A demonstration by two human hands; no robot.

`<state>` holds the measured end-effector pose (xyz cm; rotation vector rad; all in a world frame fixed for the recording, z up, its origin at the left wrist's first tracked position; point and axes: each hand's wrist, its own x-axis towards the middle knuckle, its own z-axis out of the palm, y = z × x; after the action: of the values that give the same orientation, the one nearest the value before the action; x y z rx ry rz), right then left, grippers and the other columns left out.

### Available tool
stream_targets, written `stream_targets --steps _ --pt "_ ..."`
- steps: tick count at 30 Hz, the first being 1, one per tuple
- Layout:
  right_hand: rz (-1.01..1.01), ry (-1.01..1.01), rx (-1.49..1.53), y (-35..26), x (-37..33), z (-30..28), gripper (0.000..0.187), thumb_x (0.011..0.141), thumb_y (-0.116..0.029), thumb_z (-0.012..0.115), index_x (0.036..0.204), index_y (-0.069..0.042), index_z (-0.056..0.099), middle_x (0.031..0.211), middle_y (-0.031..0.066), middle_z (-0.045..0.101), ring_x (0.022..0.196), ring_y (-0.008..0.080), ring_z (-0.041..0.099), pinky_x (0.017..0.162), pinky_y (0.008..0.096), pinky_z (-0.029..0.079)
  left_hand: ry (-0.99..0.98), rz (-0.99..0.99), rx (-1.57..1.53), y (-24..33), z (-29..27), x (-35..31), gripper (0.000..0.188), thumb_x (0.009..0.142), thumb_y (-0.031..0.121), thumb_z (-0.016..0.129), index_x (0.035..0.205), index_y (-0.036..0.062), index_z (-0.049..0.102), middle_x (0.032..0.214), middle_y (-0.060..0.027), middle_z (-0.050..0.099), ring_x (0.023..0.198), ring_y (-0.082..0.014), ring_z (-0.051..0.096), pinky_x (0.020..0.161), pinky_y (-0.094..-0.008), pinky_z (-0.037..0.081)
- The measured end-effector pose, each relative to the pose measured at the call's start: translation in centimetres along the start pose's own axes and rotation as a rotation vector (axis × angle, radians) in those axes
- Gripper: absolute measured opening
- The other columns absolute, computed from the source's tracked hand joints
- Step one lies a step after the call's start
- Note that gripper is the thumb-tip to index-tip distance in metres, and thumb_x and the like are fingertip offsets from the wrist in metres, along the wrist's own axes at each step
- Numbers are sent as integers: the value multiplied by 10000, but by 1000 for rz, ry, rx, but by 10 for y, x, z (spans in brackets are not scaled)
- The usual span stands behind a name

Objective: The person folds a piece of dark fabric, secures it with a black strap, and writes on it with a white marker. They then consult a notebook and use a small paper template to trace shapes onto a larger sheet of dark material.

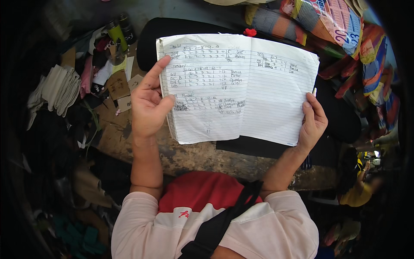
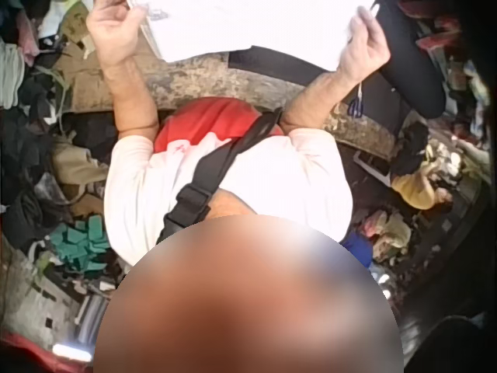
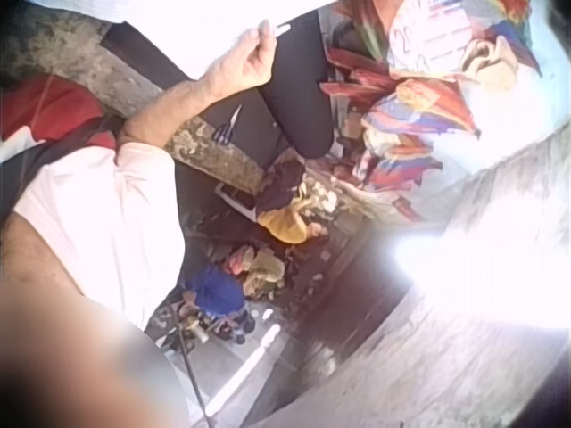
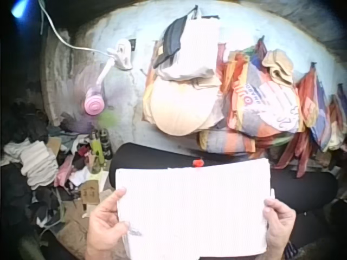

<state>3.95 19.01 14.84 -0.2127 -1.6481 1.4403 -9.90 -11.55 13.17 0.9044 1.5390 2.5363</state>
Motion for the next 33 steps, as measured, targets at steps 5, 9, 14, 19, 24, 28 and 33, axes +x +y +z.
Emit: stream_targets --steps 5,9,14,19,24,28,33 --pt "-5 20 17 0 0 4 220 825 50 593 1039 78 633 956 116 654 849 101 588 796 201 452 32 27 -15 1 1 2 646 721 -149 434 1356 -69 341 1173 -194 566 1041 -170 579 903 -265 455" --pt "8 24 14 2 -1 4 218 825 49 591 1037 78 633 947 115 654 840 102 589 787 201 456 32 22 -20 2 2 2 648 716 -148 425 1354 -70 343 1177 -201 562 1047 -174 577 902 -267 458" --pt "5 20 24 4 -2 5 217 826 45 594 1037 78 633 939 117 655 832 104 591 779 205 460 43 4 -21 0 2 2 645 713 -151 423 1350 -71 350 1174 -203 563 1043 -179 582 899 -268 462" --pt "-13 37 -3 4 -2 4 218 827 39 598 1040 77 632 938 120 656 827 105 592 779 205 460 37 2 -23 -2 1 3 616 734 -145 440 1341 -72 363 1164 -204 571 1031 -179 589 898 -270 463" --pt "-21 31 32 1 -2 4 221 827 40 601 1042 77 631 939 122 654 823 102 592 776 204 462 92 -8 2 -4 8 4 549 786 -124 525 1318 -67 399 1157 -201 577 1018 -175 592 873 -263 479" --pt "-6 58 37 0 -4 4 219 825 45 601 1040 79 631 933 119 653 821 98 591 775 203 463 149 4 -11 -6 14 5 526 796 -111 568 1301 -62 426 1149 -194 582 1002 -167 595 853 -256 488" --pt "-24 68 21 -1 -7 4 213 819 51 605 1028 81 634 931 117 653 822 103 593 782 204 460 164 1 -11 -5 14 1 525 789 -122 564 1295 -71 430 1148 -192 582 1001 -163 592 851 -255 487"
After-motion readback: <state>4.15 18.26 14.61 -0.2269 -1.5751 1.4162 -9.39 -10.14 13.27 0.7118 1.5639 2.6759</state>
